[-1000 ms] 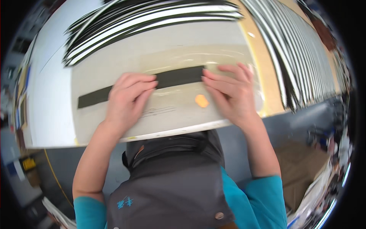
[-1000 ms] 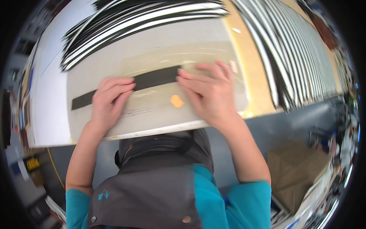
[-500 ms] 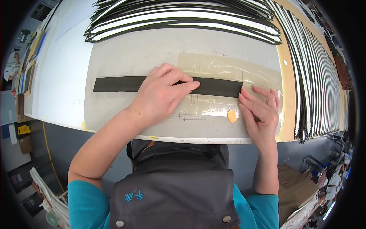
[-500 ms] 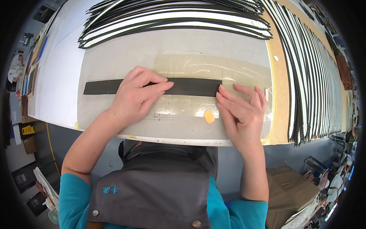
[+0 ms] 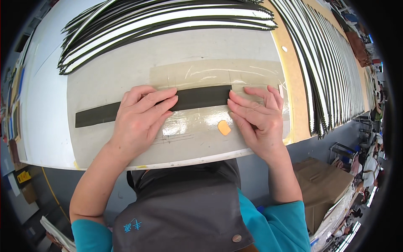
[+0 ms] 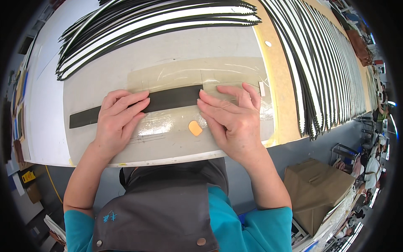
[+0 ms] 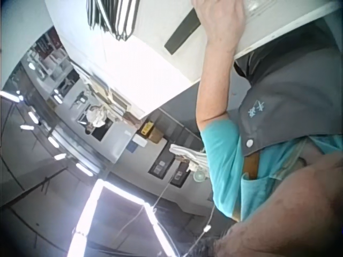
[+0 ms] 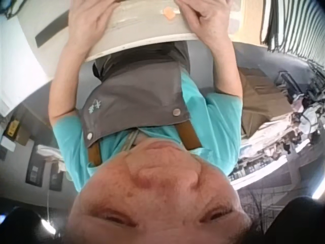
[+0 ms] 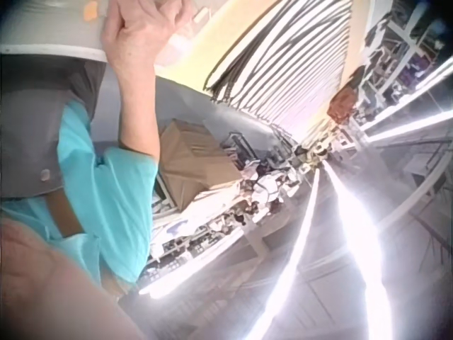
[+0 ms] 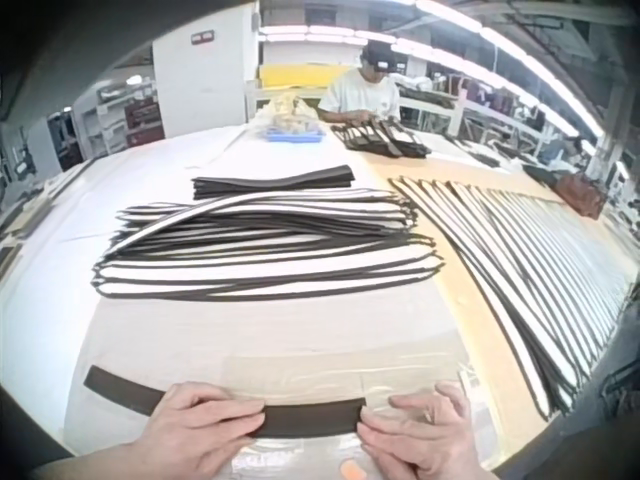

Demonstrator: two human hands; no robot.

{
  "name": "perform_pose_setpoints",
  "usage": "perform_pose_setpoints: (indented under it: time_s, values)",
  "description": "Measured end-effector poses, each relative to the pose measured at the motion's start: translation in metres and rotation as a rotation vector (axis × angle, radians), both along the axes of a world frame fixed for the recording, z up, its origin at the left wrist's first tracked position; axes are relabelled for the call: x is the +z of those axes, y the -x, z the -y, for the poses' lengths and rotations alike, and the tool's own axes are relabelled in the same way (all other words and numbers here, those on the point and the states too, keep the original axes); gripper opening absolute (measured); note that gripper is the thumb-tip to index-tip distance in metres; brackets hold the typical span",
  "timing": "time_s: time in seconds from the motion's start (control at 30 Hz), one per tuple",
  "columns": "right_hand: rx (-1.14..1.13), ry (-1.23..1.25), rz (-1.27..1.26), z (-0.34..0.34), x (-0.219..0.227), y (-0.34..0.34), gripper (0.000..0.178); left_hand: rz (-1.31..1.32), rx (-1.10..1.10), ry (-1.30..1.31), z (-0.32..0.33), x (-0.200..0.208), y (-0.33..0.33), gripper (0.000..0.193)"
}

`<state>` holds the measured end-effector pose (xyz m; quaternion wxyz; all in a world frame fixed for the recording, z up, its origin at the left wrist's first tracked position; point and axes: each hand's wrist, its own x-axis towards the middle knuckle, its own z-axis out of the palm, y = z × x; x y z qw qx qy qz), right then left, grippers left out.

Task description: The person repeatedly picks up long, thin, serrated strips from a pile, places them on a workbench, and uses a small orange tool to rub or press along the surface of each strip. The person then sets the treated strip aside and repeats the process with the next strip from the pile.

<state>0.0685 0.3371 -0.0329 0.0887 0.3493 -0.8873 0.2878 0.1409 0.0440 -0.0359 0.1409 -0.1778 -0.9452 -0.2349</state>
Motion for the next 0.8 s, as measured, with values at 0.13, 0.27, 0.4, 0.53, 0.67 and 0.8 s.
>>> perform_pose_setpoints:
  time_s: [0.13,0.27,0.4,0.53,0.67,0.8]
  values:
    - [0.011,0.002,0.004,0.0004,-0.0001,-0.0002,0.024,-0.019,0.007,-0.018,0.0009,-0.0019,0.0004,0.035]
    - [0.009,0.003,-0.001,-0.0007,-0.0034,0.0002,0.024,-0.013,0.007,-0.010,0.0001,-0.0024,0.0013,0.036]
    - [0.009,-0.008,-0.016,0.0004,-0.0019,0.0002,0.023,-0.004,0.004,-0.024,0.0008,-0.0017,0.0011,0.036]
    - [0.005,-0.003,-0.017,0.0003,-0.0008,0.0002,0.023,-0.002,0.001,-0.028,-0.0003,-0.0002,0.0017,0.035]
    - [-0.001,-0.001,-0.015,0.0000,-0.0012,0.0002,0.022,0.001,-0.003,-0.033,-0.0007,-0.0005,0.0018,0.035]
    - [-0.005,-0.005,-0.015,0.0023,-0.0008,0.0013,0.021,0.001,0.000,-0.038,0.0002,0.0005,0.0010,0.034]
